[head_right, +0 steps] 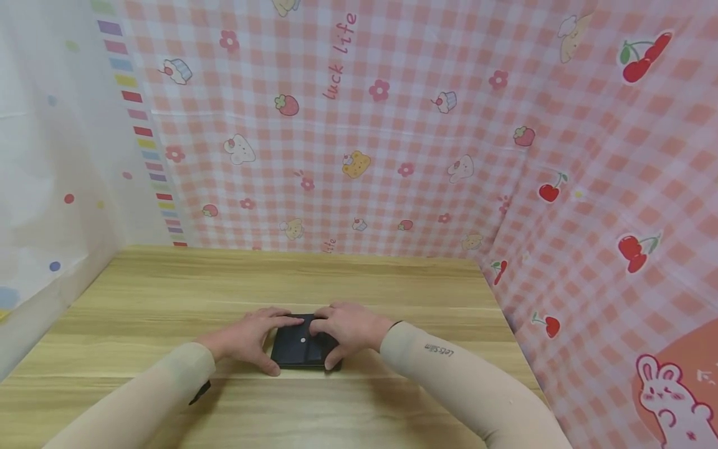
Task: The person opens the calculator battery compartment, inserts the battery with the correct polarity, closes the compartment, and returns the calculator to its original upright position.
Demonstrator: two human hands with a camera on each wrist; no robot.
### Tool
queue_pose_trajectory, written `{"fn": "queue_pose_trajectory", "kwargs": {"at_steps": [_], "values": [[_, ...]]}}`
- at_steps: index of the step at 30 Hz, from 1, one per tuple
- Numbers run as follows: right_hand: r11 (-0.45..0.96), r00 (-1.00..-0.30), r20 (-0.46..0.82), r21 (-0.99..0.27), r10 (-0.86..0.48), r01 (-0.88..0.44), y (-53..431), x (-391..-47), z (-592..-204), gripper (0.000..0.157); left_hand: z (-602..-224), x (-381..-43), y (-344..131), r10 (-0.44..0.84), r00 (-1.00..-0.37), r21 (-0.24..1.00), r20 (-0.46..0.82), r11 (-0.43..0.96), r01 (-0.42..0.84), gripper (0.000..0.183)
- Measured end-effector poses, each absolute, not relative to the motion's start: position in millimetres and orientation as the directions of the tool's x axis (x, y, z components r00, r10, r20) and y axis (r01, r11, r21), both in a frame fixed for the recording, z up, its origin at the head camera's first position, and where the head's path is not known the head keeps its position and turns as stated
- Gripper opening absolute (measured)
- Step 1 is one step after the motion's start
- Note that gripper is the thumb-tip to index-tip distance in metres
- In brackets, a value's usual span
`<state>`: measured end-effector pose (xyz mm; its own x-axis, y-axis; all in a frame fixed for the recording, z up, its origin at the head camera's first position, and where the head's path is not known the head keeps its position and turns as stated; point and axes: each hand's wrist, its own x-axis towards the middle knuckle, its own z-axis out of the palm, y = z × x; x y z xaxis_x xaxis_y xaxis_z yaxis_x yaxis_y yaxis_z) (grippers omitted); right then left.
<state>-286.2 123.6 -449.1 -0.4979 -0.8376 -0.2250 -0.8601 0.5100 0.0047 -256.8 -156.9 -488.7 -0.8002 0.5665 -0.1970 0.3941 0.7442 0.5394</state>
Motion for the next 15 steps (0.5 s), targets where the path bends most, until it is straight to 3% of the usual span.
{"fn": "queue_pose_trajectory", "kwargs": {"at_steps": [15], "values": [[0.513,-0.501,-0.203,-0.009,-0.841,-0.858,126.5,-288.6,-453.6,0.069,-488.6,-256.6,-154.9,0.561,-0.808,0.547,-0.183,0.741,0.390,0.104]]}}
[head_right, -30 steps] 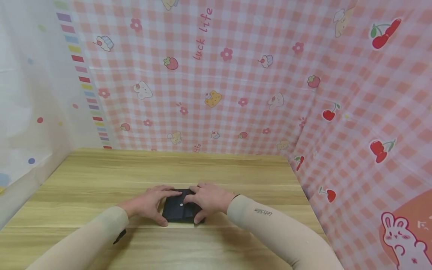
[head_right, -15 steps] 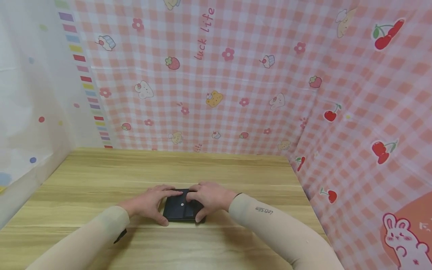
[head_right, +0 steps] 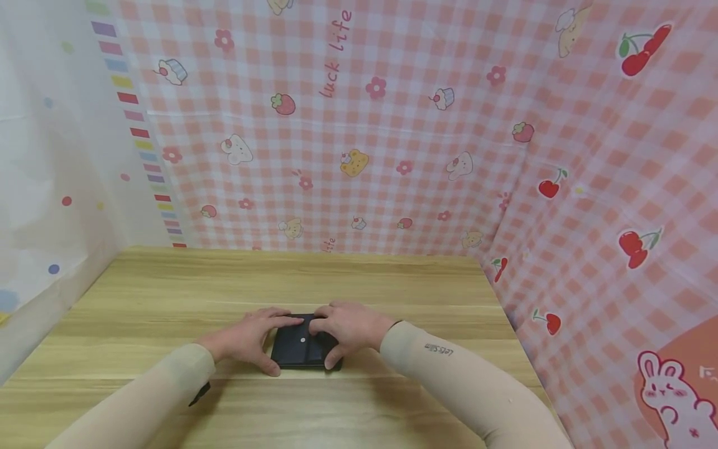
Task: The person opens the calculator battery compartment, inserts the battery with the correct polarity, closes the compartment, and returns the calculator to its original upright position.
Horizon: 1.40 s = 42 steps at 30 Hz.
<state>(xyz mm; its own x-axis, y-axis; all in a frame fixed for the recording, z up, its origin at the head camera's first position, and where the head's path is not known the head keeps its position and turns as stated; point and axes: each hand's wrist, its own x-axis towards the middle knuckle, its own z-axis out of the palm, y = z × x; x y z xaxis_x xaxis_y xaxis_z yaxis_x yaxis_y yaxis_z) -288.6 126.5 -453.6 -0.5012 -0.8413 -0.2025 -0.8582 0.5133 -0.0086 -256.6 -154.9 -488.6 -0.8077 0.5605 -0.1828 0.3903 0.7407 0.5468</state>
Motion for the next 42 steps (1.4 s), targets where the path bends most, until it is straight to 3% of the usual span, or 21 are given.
{"fn": "queue_pose_trajectory", "kwargs": {"at_steps": [16,42], "values": [[0.557,-0.550,-0.088,-0.158,-0.830,-0.815,140.1,-284.4,-468.3,0.069,-489.5,-257.3,-153.8,0.546,-0.815,0.537,-0.192,0.754,0.379,0.104],[0.562,-0.568,-0.027,-0.189,-0.822,-0.805,143.5,-279.6,-473.3,0.067,-494.4,-260.6,-153.8,0.534,-0.820,0.530,-0.206,0.766,0.365,0.104]]}}
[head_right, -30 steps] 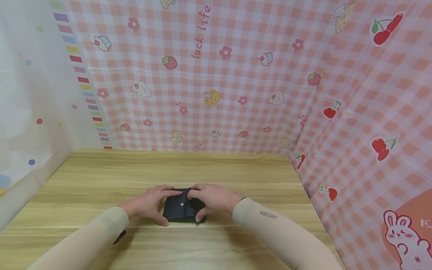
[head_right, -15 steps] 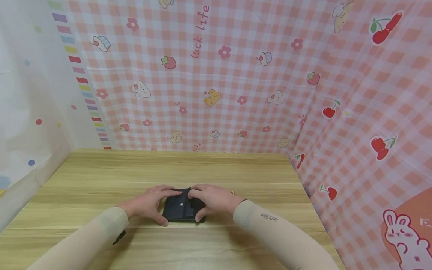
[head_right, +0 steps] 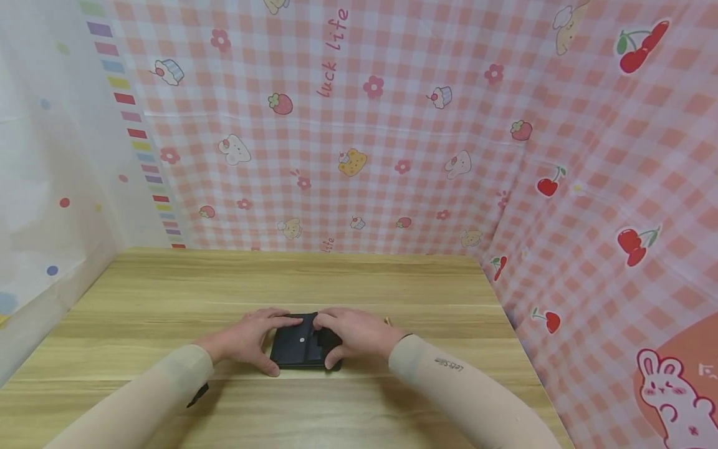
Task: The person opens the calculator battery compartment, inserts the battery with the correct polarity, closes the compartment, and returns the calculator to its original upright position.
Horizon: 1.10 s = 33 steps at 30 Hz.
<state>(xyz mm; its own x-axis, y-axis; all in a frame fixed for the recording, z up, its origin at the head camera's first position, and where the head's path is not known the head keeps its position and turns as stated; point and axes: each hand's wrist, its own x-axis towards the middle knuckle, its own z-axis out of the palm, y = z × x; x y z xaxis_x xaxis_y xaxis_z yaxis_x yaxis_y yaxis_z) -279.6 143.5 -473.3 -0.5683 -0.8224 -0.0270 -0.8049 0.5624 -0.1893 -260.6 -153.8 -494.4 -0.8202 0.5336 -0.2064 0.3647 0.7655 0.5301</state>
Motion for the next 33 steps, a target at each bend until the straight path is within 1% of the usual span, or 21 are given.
{"fn": "queue_pose_trajectory", "kwargs": {"at_steps": [5,9,16,23,33], "values": [[0.582,-0.587,-0.039,-0.195,-0.809,-0.789,144.7,-279.0,-474.2,0.065,-493.9,-259.9,-153.7,0.538,-0.818,0.529,-0.203,0.763,0.371,0.104],[0.605,-0.612,-0.048,-0.230,-0.790,-0.762,147.1,-276.7,-475.3,0.063,-492.6,-258.7,-153.3,0.545,-0.813,0.529,-0.204,0.760,0.377,0.104],[0.591,-0.611,-0.018,-0.277,-0.792,-0.758,151.2,-276.6,-482.4,0.062,-493.2,-259.6,-153.6,0.542,-0.816,0.524,-0.201,0.763,0.378,0.103],[0.591,-0.619,-0.020,-0.323,-0.785,-0.739,152.5,-277.7,-485.1,0.059,-494.2,-258.9,-153.6,0.544,-0.817,0.531,-0.193,0.758,0.379,0.104],[0.575,-0.610,0.027,-0.304,-0.792,-0.759,153.7,-276.5,-485.9,0.039,-494.5,-258.5,-152.8,0.538,-0.822,0.523,-0.187,0.763,0.380,0.104]]}}
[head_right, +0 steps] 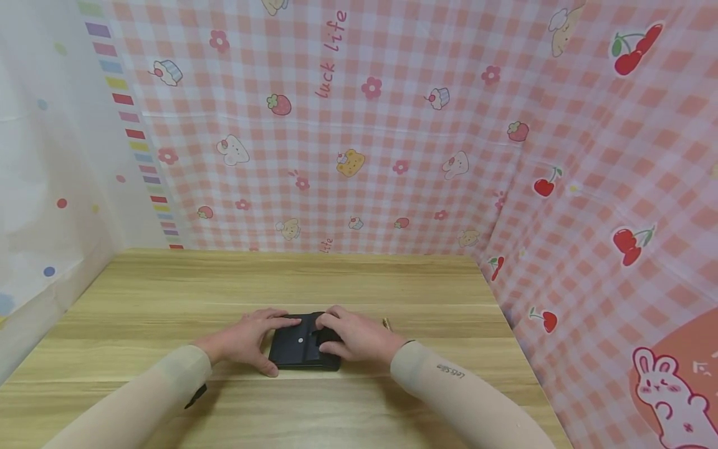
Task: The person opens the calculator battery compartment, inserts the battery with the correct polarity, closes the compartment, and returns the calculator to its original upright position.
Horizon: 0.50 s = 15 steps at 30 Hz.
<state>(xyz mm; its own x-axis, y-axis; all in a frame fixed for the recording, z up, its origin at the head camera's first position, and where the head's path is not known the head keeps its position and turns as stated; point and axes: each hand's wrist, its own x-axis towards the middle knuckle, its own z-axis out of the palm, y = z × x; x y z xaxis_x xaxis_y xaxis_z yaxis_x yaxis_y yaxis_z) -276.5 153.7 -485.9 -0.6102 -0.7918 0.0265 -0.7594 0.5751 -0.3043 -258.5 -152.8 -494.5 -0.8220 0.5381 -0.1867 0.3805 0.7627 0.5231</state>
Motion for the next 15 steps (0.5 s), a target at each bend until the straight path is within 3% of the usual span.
{"fn": "queue_pose_trajectory", "kwargs": {"at_steps": [15], "values": [[0.521,-0.548,0.193,-0.173,-0.814,-0.836,154.1,-275.9,-487.4,0.034,-496.8,-259.8,-154.4,0.535,-0.823,0.517,-0.191,0.768,0.379,0.105]]}}
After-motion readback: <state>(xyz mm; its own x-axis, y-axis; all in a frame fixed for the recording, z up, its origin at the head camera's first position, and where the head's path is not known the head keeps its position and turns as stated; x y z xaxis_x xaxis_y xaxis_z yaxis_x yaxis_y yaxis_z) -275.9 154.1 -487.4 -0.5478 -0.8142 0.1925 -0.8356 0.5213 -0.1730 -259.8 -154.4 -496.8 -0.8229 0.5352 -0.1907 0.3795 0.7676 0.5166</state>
